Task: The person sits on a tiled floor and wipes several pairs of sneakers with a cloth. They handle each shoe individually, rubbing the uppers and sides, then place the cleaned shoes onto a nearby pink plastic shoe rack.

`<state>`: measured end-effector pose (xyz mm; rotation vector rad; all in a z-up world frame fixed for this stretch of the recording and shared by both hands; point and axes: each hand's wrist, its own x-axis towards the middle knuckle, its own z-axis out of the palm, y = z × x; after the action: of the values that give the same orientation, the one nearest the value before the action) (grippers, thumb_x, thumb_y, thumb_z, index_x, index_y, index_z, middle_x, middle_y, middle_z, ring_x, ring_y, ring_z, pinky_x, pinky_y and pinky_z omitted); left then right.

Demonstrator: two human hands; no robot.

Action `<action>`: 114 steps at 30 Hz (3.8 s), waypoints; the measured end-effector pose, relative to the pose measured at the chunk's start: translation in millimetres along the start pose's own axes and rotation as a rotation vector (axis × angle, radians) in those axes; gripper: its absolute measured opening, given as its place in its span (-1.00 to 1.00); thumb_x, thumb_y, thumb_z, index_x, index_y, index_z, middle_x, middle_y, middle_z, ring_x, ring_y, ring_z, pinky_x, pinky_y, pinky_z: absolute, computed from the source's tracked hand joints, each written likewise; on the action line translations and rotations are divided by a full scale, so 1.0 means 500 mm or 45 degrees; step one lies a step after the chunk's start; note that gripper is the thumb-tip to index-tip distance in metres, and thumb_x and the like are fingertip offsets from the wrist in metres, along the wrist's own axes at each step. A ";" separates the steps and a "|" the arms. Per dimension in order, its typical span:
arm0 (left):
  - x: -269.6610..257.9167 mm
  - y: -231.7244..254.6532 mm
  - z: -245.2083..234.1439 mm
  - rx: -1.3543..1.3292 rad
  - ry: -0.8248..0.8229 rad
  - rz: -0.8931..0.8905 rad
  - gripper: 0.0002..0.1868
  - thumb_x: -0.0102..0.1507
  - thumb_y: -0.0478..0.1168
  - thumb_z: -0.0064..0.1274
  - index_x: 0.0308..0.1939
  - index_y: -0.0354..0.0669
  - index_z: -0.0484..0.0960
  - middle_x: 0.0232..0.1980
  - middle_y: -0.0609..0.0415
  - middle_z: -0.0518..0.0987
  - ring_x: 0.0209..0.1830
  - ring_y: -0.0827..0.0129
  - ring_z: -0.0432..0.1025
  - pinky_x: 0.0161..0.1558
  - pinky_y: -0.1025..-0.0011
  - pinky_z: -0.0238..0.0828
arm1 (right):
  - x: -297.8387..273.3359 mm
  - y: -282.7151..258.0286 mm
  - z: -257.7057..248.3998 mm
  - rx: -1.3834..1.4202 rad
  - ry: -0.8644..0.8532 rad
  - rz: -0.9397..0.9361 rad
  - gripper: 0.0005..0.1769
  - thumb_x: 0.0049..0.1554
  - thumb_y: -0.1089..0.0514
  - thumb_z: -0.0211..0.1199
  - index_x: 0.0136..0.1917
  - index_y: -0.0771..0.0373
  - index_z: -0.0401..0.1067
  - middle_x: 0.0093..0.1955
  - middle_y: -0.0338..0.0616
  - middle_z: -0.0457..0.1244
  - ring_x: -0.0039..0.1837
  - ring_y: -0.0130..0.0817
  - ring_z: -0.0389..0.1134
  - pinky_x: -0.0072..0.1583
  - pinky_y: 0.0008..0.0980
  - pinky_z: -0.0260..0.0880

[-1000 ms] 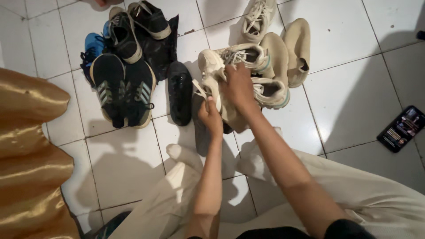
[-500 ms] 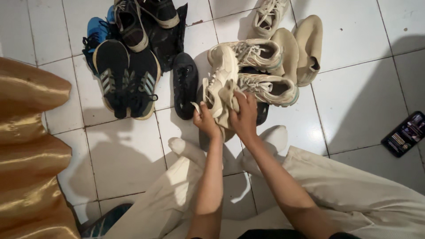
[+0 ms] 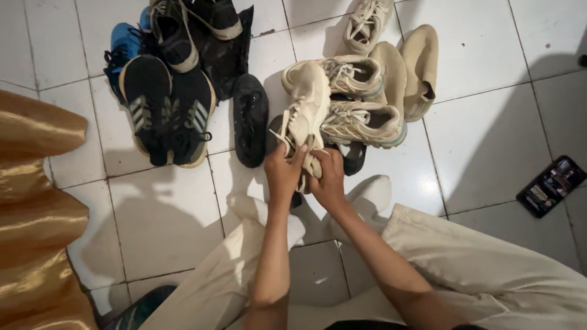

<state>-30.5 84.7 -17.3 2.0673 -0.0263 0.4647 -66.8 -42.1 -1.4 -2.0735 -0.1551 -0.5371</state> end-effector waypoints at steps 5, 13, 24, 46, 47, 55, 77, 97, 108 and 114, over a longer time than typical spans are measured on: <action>0.009 0.053 0.010 0.434 -0.097 0.055 -0.59 0.26 0.04 0.17 -0.47 -0.22 0.61 -0.51 -0.14 0.58 -0.47 -0.16 0.42 -0.27 0.05 0.33 | 0.016 0.060 0.022 -0.017 0.041 0.079 -0.46 -0.05 0.43 0.19 0.23 0.31 0.34 0.12 0.18 0.16 0.17 0.21 0.23 0.20 -0.02 0.27; -0.008 -0.047 0.048 0.176 -0.143 -0.081 -0.51 0.32 0.04 0.12 -0.52 -0.29 0.56 -0.52 -0.19 0.52 -0.44 -0.14 0.45 -0.23 0.04 0.33 | 0.133 0.084 0.041 -0.106 -0.143 -0.078 -0.45 -0.05 0.37 0.27 0.24 0.30 0.32 0.13 0.18 0.17 0.20 0.23 0.19 0.20 0.03 0.22; -0.075 -0.083 0.040 0.058 -0.011 0.127 -0.68 0.38 -0.16 0.06 -0.29 -0.43 0.58 -0.25 -0.35 0.57 -0.22 -0.25 0.47 -0.12 0.01 0.36 | 0.375 0.012 0.165 -0.099 -0.195 -0.300 -0.53 0.09 0.25 0.43 0.23 0.21 0.36 0.11 0.13 0.19 0.12 0.18 0.24 0.10 0.01 0.30; -0.013 -0.012 0.064 0.028 -0.022 -0.067 -0.74 0.10 -0.16 0.30 -0.41 -0.27 0.58 -0.41 -0.16 0.62 -0.38 -0.09 0.56 -0.26 0.09 0.48 | 0.267 0.085 0.036 -0.092 -0.600 -0.006 -0.61 -0.01 0.12 0.29 0.08 0.31 0.52 -0.03 0.17 0.34 0.05 0.17 0.40 0.10 -0.03 0.42; -0.014 -0.010 0.063 -0.001 -0.022 -0.082 -0.73 0.10 -0.17 0.31 -0.41 -0.28 0.57 -0.40 -0.17 0.62 -0.37 -0.10 0.56 -0.26 0.09 0.48 | 0.257 0.091 0.027 -0.093 -0.640 0.140 -0.62 0.00 0.08 0.28 0.06 0.31 0.52 -0.05 0.17 0.36 0.03 0.15 0.42 0.08 -0.05 0.41; -0.039 0.019 0.061 0.227 0.317 -0.054 -0.57 -0.06 -0.16 0.37 -0.29 -0.33 0.53 -0.29 -0.25 0.58 -0.21 -0.18 0.49 -0.13 0.01 0.38 | 0.186 0.096 -0.008 -0.061 -0.544 0.218 -0.55 -0.03 0.05 0.27 0.10 0.32 0.49 -0.02 0.22 0.35 0.05 0.15 0.41 0.10 -0.06 0.39; 0.205 -0.026 0.028 0.284 -0.383 -0.384 0.10 -0.12 0.05 0.46 0.44 -0.04 0.26 0.16 -0.29 0.58 0.12 -0.19 0.48 0.09 0.10 0.41 | 0.082 0.198 -0.031 1.012 -0.316 0.862 -0.61 0.04 0.12 0.11 0.06 0.37 0.51 -0.05 -0.05 0.41 -0.02 -0.17 0.42 0.09 -0.23 0.42; 0.192 0.050 0.020 0.674 -0.663 0.173 -0.08 -0.02 0.23 0.41 0.33 -0.04 0.47 0.08 -0.18 0.56 0.11 -0.13 0.42 0.10 -0.06 0.27 | 0.065 0.148 -0.078 0.115 0.686 0.467 -0.36 -0.01 0.34 0.30 0.35 0.40 0.27 0.31 0.08 0.21 0.37 -0.02 0.24 0.44 -0.16 0.20; 0.212 0.058 0.106 0.356 -0.699 0.197 -0.48 0.14 0.07 0.31 -0.04 -0.29 0.67 -0.28 -0.31 0.64 -0.24 -0.21 0.54 -0.16 -0.04 0.45 | 0.162 0.114 -0.069 -0.187 0.339 0.254 -0.46 0.01 0.36 0.20 0.30 0.30 0.38 0.26 0.23 0.20 0.25 0.29 0.28 0.25 0.02 0.33; 0.207 0.059 0.110 0.384 -0.702 0.259 -0.49 0.10 -0.12 0.27 0.07 -0.27 0.60 -0.18 -0.31 0.66 -0.16 -0.21 0.54 -0.09 -0.05 0.42 | 0.096 0.095 -0.043 -0.170 0.224 0.317 -0.55 -0.05 0.32 0.26 0.15 0.27 0.38 0.10 0.17 0.21 0.10 0.25 0.31 0.08 0.02 0.35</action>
<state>76.8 40.9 17.2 2.4449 -0.5249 0.0030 -15.4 -90.7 -8.1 -2.1229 0.2447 -0.5850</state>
